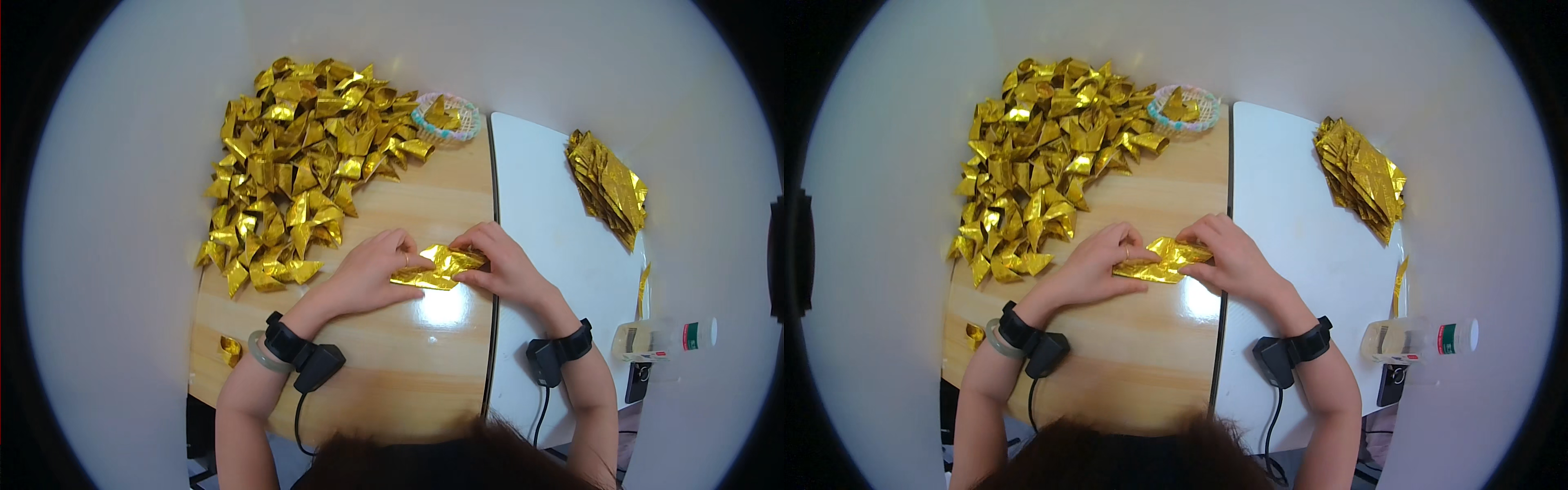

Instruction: Folding pieces of gold foil paper into decorative ingots or shapes.

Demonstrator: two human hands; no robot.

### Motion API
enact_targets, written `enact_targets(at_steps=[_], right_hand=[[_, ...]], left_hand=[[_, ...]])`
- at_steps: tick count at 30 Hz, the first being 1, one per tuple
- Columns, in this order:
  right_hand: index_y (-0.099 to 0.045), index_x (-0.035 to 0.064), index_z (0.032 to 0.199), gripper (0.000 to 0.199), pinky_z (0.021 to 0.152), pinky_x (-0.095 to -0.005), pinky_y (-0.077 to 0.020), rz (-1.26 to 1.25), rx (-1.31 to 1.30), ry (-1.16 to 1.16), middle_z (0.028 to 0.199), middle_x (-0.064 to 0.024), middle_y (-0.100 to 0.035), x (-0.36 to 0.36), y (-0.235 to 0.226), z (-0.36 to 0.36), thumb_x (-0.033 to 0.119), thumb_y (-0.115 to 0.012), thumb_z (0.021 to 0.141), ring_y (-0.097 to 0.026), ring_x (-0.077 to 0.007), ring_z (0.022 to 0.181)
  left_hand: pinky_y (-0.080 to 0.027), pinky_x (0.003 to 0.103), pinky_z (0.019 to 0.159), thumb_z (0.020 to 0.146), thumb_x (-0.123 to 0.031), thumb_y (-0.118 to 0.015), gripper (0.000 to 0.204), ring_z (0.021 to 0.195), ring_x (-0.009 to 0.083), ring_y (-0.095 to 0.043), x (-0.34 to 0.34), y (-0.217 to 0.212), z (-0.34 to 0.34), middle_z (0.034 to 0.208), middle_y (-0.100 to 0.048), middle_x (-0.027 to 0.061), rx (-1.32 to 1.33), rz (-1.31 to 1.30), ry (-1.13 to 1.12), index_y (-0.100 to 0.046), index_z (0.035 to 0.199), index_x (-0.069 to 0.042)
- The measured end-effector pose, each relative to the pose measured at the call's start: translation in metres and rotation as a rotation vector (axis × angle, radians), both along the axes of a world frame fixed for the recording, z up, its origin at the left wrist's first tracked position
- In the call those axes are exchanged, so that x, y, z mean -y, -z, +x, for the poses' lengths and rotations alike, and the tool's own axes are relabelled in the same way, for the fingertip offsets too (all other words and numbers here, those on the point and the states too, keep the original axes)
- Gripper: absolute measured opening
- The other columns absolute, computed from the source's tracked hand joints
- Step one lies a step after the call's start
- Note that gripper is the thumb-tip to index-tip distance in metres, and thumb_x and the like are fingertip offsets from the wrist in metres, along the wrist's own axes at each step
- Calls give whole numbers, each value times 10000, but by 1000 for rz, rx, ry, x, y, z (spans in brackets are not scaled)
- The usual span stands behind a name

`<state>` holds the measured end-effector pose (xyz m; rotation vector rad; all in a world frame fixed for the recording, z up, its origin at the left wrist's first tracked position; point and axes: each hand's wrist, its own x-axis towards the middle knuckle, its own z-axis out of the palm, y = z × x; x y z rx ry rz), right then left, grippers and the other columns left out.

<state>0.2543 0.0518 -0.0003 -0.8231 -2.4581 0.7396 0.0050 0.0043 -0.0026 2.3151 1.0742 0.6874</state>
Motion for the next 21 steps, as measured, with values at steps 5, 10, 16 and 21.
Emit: enact_targets(at_steps=[5, 10, 16, 21], right_hand=[[-576, 64, 1072, 314, 942, -412, -388, 487, 39, 260, 1104, -130, -562, -26, -4, 17, 156, -646, 780, -493, -307, 1095], [-523, 32, 1227, 372, 988, -402, -365, 309, -49, 594, 1244, -175, -529, -79, 26, 101, 227, -517, 911, -460, -339, 1173], [-478, 19, 1283, 446, 990, -409, -350, 137, -115, 992, 1228, -209, -541, -96, 33, 160, 296, -478, 933, -474, -356, 1160], [-526, 17, 1217, 431, 888, -389, -418, 61, -168, 1068, 1172, -210, -574, -77, 7, 141, 294, -551, 888, -533, -339, 1085]], left_hand=[[-426, 335, 783, 684, -205, -762, 407, 908, 244, -515, -1, -5, 3, 935, -531, 65, -55, -16, 8, -657, 1070, -126], [-428, 332, 793, 694, -188, -753, 393, 906, 234, -520, 0, -8, 8, 922, -536, 66, -64, -36, -27, -663, 1072, -127], [-434, 313, 768, 693, -155, -761, 379, 880, 224, -520, 3, -11, 10, 910, -527, 63, -59, -46, -47, -665, 1058, -115], [-432, 304, 767, 690, -147, -764, 373, 872, 217, -519, 3, -9, 8, 900, -520, 61, -65, -49, -51, -666, 1048, -110]])
